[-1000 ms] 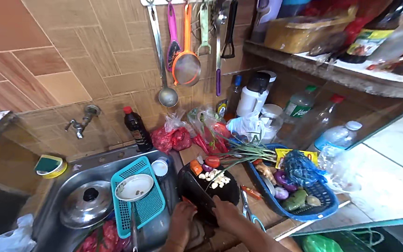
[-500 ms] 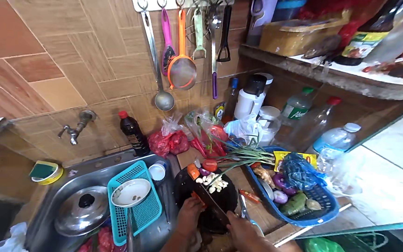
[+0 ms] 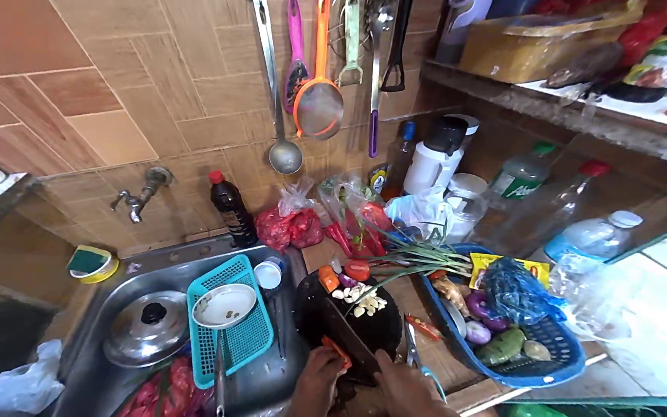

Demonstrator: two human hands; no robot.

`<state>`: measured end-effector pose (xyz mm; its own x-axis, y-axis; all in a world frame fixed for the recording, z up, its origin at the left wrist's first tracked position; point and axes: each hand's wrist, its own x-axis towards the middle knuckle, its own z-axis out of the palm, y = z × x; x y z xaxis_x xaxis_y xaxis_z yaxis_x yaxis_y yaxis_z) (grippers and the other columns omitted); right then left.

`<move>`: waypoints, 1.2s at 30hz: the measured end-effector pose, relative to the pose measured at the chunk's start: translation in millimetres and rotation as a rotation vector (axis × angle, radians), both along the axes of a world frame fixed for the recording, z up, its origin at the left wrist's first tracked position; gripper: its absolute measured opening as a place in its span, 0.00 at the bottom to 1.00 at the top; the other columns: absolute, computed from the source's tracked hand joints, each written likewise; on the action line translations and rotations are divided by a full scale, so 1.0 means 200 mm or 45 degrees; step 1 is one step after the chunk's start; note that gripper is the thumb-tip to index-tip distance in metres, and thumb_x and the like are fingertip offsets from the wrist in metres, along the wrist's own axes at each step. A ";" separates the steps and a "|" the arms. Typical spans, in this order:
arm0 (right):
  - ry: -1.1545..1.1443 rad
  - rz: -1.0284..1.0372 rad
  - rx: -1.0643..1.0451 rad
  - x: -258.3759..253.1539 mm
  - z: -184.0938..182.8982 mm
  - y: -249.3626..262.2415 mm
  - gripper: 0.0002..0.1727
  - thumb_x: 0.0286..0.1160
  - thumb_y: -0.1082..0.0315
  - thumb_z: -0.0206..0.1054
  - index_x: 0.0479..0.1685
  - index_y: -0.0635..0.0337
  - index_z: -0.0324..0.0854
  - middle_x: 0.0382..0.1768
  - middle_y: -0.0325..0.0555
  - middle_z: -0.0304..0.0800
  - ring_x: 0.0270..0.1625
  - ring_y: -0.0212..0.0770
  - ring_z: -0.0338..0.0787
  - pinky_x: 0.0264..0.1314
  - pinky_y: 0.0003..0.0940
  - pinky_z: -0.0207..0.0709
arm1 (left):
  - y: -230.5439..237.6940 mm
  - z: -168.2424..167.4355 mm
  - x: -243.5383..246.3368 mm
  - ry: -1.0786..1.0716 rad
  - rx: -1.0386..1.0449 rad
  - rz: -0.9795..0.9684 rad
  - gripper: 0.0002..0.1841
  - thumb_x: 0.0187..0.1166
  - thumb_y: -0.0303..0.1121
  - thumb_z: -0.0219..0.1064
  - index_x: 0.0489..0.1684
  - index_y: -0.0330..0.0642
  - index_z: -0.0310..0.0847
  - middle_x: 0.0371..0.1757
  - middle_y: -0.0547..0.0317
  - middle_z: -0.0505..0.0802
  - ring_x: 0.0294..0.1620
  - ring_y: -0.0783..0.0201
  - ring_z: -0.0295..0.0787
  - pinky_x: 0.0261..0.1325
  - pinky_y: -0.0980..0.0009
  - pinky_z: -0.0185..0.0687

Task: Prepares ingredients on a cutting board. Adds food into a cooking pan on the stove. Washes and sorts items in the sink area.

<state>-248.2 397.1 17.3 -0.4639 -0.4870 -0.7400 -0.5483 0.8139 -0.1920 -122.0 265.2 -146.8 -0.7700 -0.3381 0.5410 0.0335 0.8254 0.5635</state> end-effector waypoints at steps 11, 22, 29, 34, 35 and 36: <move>0.044 0.190 0.050 0.05 -0.02 -0.18 0.25 0.96 0.57 0.48 0.86 0.55 0.58 0.60 0.67 0.89 0.65 0.69 0.90 0.66 0.66 0.81 | 0.01 -0.05 -0.01 0.050 -0.028 0.052 0.05 0.74 0.29 0.73 0.41 0.46 0.95 0.48 0.58 0.96 0.62 0.56 0.91 0.73 0.66 0.83; 0.016 0.164 0.147 0.06 -0.02 -0.23 0.35 0.85 0.68 0.63 0.90 0.54 0.53 0.60 0.67 0.89 0.64 0.71 0.90 0.63 0.69 0.81 | 0.01 -0.06 -0.02 0.067 0.005 0.067 0.04 0.74 0.28 0.72 0.37 0.44 0.94 0.46 0.57 0.97 0.61 0.56 0.92 0.72 0.67 0.83; 0.012 0.137 0.177 0.06 -0.03 -0.22 0.34 0.86 0.64 0.62 0.90 0.54 0.54 0.61 0.69 0.88 0.65 0.72 0.89 0.64 0.70 0.80 | 0.02 -0.05 -0.02 0.069 0.015 0.078 0.07 0.72 0.24 0.72 0.39 0.42 0.96 0.47 0.55 0.97 0.61 0.54 0.92 0.71 0.65 0.84; 0.025 0.094 0.101 0.03 -0.06 -0.15 0.29 0.92 0.58 0.55 0.88 0.55 0.59 0.59 0.69 0.89 0.64 0.72 0.89 0.64 0.70 0.80 | 0.00 -0.06 -0.03 0.182 0.064 0.036 0.05 0.74 0.26 0.71 0.37 0.45 0.94 0.45 0.57 0.96 0.62 0.58 0.90 0.72 0.70 0.82; 0.005 0.099 0.049 0.00 -0.09 -0.19 0.28 0.92 0.58 0.55 0.88 0.55 0.59 0.60 0.68 0.89 0.65 0.70 0.89 0.65 0.69 0.80 | 0.00 -0.06 -0.03 0.172 0.082 0.022 0.05 0.74 0.27 0.71 0.37 0.45 0.94 0.45 0.57 0.96 0.62 0.58 0.90 0.73 0.70 0.81; -0.025 0.096 -0.020 -0.05 -0.12 -0.22 0.28 0.93 0.58 0.54 0.87 0.57 0.59 0.61 0.68 0.88 0.66 0.68 0.89 0.67 0.67 0.80 | -0.01 -0.06 -0.03 0.153 0.093 0.020 0.05 0.74 0.27 0.72 0.37 0.45 0.95 0.46 0.57 0.96 0.62 0.57 0.90 0.72 0.70 0.82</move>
<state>-257.9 352.2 -6.1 -0.4110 -0.5314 -0.7408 -0.6038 0.7674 -0.2155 -128.5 263.3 -158.4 -0.6956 -0.3916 0.6023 0.0917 0.7832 0.6150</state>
